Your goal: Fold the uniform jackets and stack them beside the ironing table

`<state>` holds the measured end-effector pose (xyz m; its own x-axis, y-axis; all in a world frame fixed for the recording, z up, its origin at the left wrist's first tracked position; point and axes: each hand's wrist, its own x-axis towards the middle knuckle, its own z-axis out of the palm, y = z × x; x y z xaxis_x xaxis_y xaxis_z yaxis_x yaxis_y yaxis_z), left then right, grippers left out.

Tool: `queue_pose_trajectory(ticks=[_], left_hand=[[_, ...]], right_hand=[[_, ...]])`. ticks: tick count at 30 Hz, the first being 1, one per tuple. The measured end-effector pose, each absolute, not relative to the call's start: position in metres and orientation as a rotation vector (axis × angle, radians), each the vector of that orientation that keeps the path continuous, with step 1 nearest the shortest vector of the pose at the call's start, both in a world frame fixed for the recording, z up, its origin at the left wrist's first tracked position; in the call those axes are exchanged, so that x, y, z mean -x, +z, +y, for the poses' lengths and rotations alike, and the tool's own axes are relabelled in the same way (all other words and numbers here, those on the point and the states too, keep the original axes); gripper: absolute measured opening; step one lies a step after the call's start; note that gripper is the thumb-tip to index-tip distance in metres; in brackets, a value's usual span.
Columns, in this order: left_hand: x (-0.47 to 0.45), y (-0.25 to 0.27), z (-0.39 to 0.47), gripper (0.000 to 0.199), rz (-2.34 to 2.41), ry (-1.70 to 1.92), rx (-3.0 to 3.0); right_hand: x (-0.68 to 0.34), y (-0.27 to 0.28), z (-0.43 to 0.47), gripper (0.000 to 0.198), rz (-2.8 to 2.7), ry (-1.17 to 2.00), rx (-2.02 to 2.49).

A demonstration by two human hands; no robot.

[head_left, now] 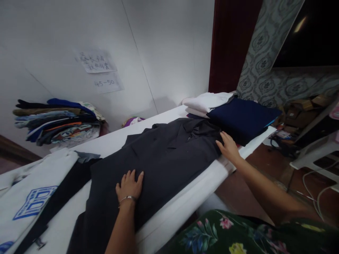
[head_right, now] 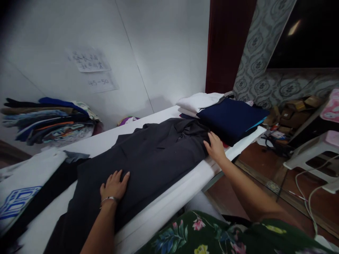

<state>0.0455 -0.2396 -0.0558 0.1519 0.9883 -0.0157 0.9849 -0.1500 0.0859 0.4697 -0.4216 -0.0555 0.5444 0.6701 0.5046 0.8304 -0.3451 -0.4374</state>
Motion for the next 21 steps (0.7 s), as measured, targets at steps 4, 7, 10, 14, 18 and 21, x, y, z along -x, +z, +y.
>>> queue_pose_trajectory(ticks=[4, 7, 10, 14, 18, 21], left_hand=[[-0.046, -0.054, -0.241, 0.061, 2.003, 0.043, -2.335], [-0.045, -0.053, -0.244, 0.061, 1.996, 0.026, -2.315], [-0.045, -0.053, -0.247, 0.061, 1.998, 0.04, -2.306], [-0.045, -0.055, -0.249, 0.06, 2.006, 0.075, -2.307], [-0.044, -0.059, -0.249, 0.061, 1.997, 0.099, -2.293], [-0.044, -0.061, -0.248, 0.061, 1.993, 0.119, -2.293]], right_hand=[[-0.439, -0.04, -0.414, 0.055, -1.56, -0.339, 1.974], [-0.44, -0.051, -0.398, 0.054, -1.727, -0.228, 2.097], [-0.452, -0.078, -0.386, 0.053, -1.794, -0.172, 2.234], [-0.465, -0.104, -0.387, 0.055, -1.808, -0.249, 2.211], [-0.468, -0.1, -0.384, 0.051, -1.76, -0.207, 2.127], [-0.457, -0.077, -0.359, 0.045, -1.744, -0.163, 1.957]])
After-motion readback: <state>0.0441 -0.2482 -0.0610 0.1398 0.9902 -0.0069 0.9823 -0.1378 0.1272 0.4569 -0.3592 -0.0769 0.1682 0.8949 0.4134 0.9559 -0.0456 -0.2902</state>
